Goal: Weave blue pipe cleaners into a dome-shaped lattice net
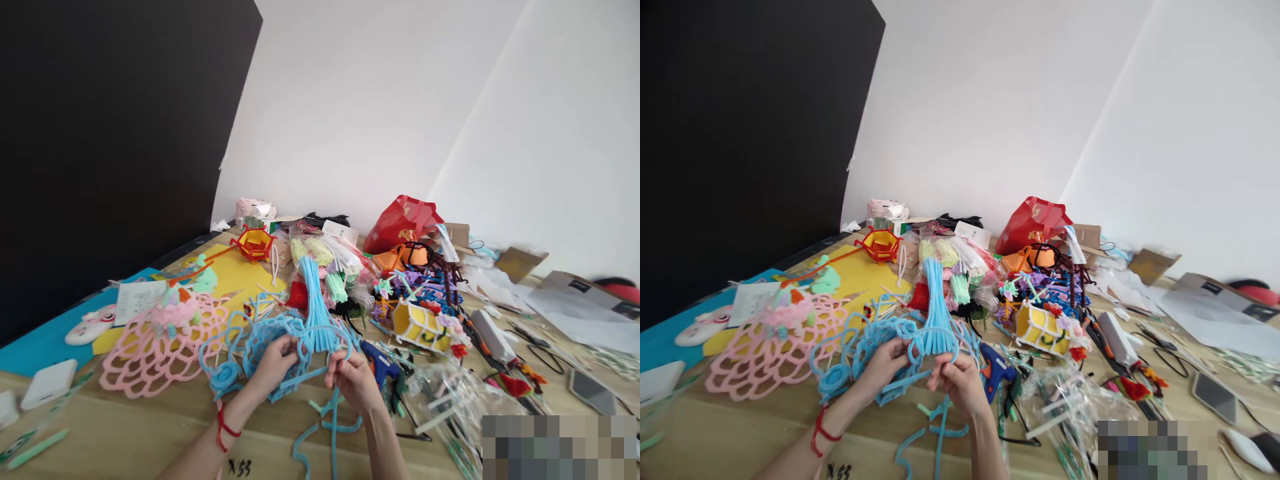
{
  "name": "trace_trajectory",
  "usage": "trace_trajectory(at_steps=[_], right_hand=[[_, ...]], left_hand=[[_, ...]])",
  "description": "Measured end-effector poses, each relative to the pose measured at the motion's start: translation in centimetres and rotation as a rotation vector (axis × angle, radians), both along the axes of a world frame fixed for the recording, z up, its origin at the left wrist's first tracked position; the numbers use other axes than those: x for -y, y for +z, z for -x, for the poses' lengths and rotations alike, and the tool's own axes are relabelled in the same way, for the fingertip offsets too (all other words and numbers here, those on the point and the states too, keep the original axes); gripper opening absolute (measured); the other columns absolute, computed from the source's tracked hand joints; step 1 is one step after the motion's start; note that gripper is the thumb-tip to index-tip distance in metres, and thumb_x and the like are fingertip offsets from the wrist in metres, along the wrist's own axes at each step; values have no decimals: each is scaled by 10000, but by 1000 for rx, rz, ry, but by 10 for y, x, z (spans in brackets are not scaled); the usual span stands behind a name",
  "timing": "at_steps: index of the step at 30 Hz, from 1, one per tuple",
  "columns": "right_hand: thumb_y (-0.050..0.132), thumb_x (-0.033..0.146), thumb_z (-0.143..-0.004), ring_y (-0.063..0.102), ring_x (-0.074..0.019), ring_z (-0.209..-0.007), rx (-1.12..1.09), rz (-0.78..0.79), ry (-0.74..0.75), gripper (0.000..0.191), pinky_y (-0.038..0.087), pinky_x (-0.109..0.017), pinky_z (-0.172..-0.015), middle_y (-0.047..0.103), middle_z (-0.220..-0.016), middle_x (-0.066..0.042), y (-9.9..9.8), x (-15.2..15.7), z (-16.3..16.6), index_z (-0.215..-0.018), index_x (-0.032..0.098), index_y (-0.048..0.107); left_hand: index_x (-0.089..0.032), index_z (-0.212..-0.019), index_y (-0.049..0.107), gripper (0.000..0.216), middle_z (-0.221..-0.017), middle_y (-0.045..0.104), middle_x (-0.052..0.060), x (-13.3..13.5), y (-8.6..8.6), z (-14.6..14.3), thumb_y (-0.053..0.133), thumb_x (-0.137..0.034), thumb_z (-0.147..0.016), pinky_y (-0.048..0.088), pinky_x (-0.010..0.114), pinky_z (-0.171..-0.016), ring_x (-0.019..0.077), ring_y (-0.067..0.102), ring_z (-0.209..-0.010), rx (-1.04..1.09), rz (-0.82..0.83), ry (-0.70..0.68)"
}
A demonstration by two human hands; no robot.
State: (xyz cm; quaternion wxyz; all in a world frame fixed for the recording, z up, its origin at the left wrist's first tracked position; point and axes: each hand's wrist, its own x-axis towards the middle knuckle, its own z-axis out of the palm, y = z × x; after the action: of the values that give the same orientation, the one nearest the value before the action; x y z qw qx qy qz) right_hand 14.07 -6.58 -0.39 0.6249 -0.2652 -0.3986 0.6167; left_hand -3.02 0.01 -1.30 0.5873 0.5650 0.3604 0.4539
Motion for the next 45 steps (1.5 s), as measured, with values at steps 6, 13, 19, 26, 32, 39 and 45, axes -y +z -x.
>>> trace_trajectory(at_steps=[6, 13, 19, 26, 32, 39, 45], right_hand=[[694, 423, -719, 359, -59, -432, -83, 23, -505, 259, 285, -179, -384, 444, -559, 69, 5, -8, 1, -870, 218, 647], [659, 432, -726, 438, -110, -548, -98, 11, -540, 252, 372, -248, -503, 476, -640, 32, 0, -13, -1, -866, 223, 641], [635, 469, -742, 429, -121, -537, 108, 1, -511, 287, 380, -268, -536, 483, -584, 24, -7, -14, 1, -845, 203, 670], [658, 507, -715, 507, -170, -621, 413, -10, -487, 349, 418, -303, -610, 574, -625, -28, -8, -11, -1, -759, 165, 712], [637, 452, -757, 497, -133, -583, 527, -63, -404, 300, 438, -300, -636, 596, -720, -29, -7, -12, 4, -810, 166, 709], [778, 303, -614, 478, -86, -551, 634, -52, -500, 608, 435, -226, -518, 536, -871, 2, -17, -12, 22, -1148, 221, 499], [643, 280, -734, 468, -82, -523, 781, -90, -720, 683, 433, -218, -473, 543, -935, -26, -24, -17, 21, -1338, 220, 330]], left_hand=[[-148, -770, 690, 108, -774, 691, 57, 4, -1, 1, 663, -180, -670, 458, 289, -772, 196, 613, -810, -35, -66, -110], [-151, -860, 654, 210, -784, 682, 49, 5, -10, -4, 703, -161, -655, 477, 267, -666, 178, 615, -733, 9, 19, -85], [-148, -841, 663, 186, -805, 678, 54, 6, -6, -4, 705, -179, -662, 477, 274, -694, 185, 616, -768, -2, -23, -86], [-167, -824, 701, 160, -774, 679, 47, 9, 1, -2, 689, -177, -665, 456, 257, -679, 185, 593, -751, -92, -115, -28], [-213, -719, 724, 93, -759, 658, 43, 14, 13, 1, 643, -168, -714, 427, 260, -718, 195, 570, -750, -184, -312, -30], [-235, -737, 731, 193, -668, 577, 18, 18, 13, 7, 625, -87, -673, 354, 224, -593, 166, 483, -610, -127, -305, -44], [-260, -897, 730, 343, -709, 582, 16, 21, 15, 8, 576, -56, -669, 341, 233, -614, 168, 488, -611, -266, -353, -46]])
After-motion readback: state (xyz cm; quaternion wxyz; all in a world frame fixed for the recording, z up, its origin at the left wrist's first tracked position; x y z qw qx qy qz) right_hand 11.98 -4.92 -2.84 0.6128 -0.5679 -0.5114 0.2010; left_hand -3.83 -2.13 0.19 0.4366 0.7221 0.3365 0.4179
